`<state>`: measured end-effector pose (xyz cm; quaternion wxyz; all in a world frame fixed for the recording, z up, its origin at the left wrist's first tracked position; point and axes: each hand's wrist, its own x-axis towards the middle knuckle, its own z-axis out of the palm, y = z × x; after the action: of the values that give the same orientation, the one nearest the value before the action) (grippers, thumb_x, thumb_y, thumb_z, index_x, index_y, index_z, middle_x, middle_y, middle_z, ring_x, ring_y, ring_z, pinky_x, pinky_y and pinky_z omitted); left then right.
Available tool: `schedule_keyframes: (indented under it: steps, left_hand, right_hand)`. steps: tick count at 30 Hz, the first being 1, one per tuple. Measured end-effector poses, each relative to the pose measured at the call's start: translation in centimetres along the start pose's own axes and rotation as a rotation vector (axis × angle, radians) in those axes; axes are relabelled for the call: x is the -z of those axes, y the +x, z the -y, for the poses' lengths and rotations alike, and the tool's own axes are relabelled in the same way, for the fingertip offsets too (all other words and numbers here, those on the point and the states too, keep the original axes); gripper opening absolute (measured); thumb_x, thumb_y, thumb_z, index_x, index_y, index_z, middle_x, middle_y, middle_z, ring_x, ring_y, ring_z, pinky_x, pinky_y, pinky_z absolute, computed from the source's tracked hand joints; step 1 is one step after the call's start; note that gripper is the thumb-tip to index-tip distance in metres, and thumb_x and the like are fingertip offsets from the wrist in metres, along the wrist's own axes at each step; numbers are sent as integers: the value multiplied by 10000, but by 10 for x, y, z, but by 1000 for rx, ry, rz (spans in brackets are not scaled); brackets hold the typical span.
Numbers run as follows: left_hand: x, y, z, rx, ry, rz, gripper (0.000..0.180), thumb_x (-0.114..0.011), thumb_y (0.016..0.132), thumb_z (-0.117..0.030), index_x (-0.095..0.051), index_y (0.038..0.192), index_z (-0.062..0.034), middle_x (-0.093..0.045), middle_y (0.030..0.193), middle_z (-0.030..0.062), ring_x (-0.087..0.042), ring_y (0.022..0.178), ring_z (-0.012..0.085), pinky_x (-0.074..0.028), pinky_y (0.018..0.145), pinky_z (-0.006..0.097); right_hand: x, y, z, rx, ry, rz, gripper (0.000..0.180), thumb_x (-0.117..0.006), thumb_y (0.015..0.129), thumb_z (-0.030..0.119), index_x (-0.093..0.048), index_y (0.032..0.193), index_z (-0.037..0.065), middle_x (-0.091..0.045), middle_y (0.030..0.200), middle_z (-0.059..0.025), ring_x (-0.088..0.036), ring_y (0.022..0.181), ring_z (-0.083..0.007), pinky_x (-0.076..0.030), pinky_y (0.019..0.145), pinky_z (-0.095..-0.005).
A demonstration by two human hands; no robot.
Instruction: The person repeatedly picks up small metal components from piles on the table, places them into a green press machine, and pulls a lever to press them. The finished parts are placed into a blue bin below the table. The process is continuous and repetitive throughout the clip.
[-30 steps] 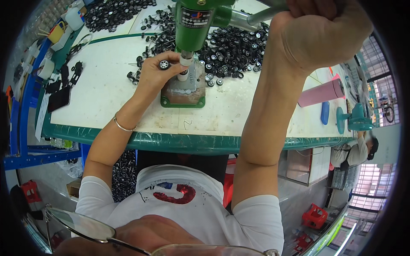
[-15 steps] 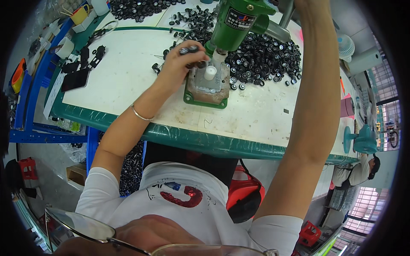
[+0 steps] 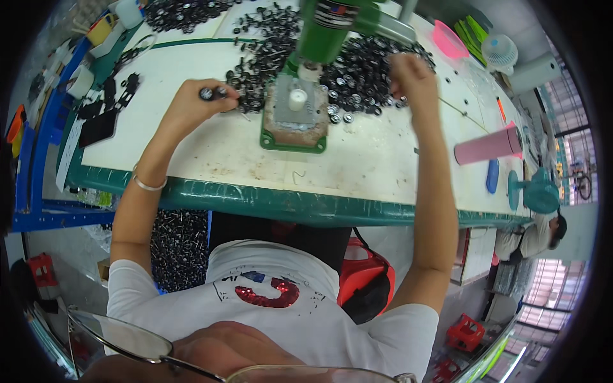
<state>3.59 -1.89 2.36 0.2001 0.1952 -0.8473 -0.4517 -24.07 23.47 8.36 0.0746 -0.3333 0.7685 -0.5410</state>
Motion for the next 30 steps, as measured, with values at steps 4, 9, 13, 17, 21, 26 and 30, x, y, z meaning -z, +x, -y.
schedule_keyframes:
  steps: [4, 9, 13, 17, 21, 26, 30]
  left_hand:
    - [-12, -10, 0, -71, 483, -93, 204, -738, 731, -162, -704, 901, -55, -690, 828, 108, -646, 728, 290, -494, 674, 394]
    - [-26, -11, -3, -59, 478, -48, 189, -738, 737, -139, -694, 911, -79, -688, 821, 74, -642, 740, 239, -491, 681, 345]
    - [-28, -17, -3, -80, 372, 14, 186, -743, 744, -145, -685, 902, -64, -680, 786, 70, -629, 700, 196, -479, 667, 315]
    - [-24, -30, -6, 25, 273, -148, 212, -749, 765, -233, -694, 852, -48, -634, 669, 103, -583, 597, 222, -459, 611, 339]
    - [-32, -37, -10, 89, 510, -118, 281, -754, 742, -315, -705, 816, -48, -638, 642, 121, -608, 602, 285, -470, 609, 358]
    - [-39, -28, -8, 100, 580, -123, 273, -746, 722, -300, -711, 813, -45, -664, 692, 158, -643, 674, 335, -489, 621, 382]
    - [-31, -29, 9, -76, 233, -125, 145, -719, 744, -182, -681, 768, -44, -619, 598, 94, -579, 529, 173, -449, 524, 305]
  right_hand:
    - [-27, -44, -34, 65, -193, 249, 170, -645, 875, 163, -651, 994, 42, -647, 810, -22, -580, 733, -83, -462, 641, -239]
    - [-55, -73, -42, 207, -593, 250, 169, -647, 848, 205, -639, 980, 101, -581, 924, -38, -598, 720, -211, -480, 669, -349]
    - [-58, -77, -43, 208, -594, 239, 187, -656, 842, 228, -639, 985, 109, -554, 939, -42, -599, 721, -211, -474, 659, -361]
    - [-57, -83, -33, 159, -585, 229, 210, -672, 831, 236, -634, 994, 110, -538, 901, -37, -569, 685, -189, -464, 643, -342]
    - [-66, -82, -40, 165, -585, 184, 225, -700, 810, 225, -637, 990, 105, -538, 888, -26, -551, 666, -187, -458, 627, -334]
    - [-59, -77, -34, 190, -517, 139, 207, -702, 809, 200, -646, 962, 72, -548, 876, -27, -526, 652, -158, -447, 619, -310]
    - [-65, -66, -16, 340, -241, 146, 203, -704, 801, 173, -663, 950, 41, -550, 879, -49, -510, 654, -129, -442, 627, -290]
